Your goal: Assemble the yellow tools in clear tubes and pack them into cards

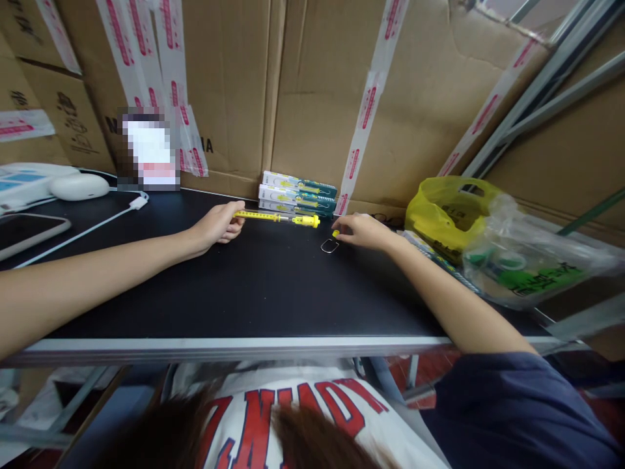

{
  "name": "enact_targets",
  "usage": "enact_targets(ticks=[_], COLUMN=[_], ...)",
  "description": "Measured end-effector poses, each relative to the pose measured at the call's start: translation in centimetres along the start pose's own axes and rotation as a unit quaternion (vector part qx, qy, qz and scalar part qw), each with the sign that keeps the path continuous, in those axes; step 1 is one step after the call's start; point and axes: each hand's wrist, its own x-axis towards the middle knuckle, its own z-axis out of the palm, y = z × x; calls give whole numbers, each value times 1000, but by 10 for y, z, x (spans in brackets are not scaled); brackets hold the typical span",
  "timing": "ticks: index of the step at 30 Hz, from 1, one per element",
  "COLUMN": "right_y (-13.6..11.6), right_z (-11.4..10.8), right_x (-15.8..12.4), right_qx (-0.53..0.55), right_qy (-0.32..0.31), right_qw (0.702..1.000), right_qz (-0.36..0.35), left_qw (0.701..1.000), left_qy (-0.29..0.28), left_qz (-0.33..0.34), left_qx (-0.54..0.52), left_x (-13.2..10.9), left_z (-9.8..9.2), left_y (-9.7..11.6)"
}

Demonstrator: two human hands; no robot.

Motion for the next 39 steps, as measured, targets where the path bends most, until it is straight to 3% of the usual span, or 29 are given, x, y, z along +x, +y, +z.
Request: enact_targets(ticks=[7, 11, 13, 15, 17, 20, 39], right_y=[0, 3, -1, -11, -24, -42, -58], right_z=[17, 16, 13, 7, 0, -7, -5], right_x=[5, 5, 5, 6, 6, 4, 1], right_qx=[35, 99, 181, 323, 465, 550, 585], right_qy=[15, 13, 38, 63, 75, 92, 63], right_qw=[999, 994, 982, 944, 882, 829, 807], right_qz=[18, 31, 32, 23, -8, -41, -52], left_qw=[1000, 1000, 1000, 1000, 1000, 1000, 1000], left_qy=[-8, -11, -11, -10, -8, -7, -20], left_qz=[3, 6, 5, 5, 7, 6, 6], left_qx=[3, 1, -2, -4, -6, -7, 3], left_x=[1, 1, 1, 1, 2, 2, -3], left_z=[-2, -2, -2, -1, -1, -1, 0], left_y=[-2, -2, -2, -2, -2, -2, 1])
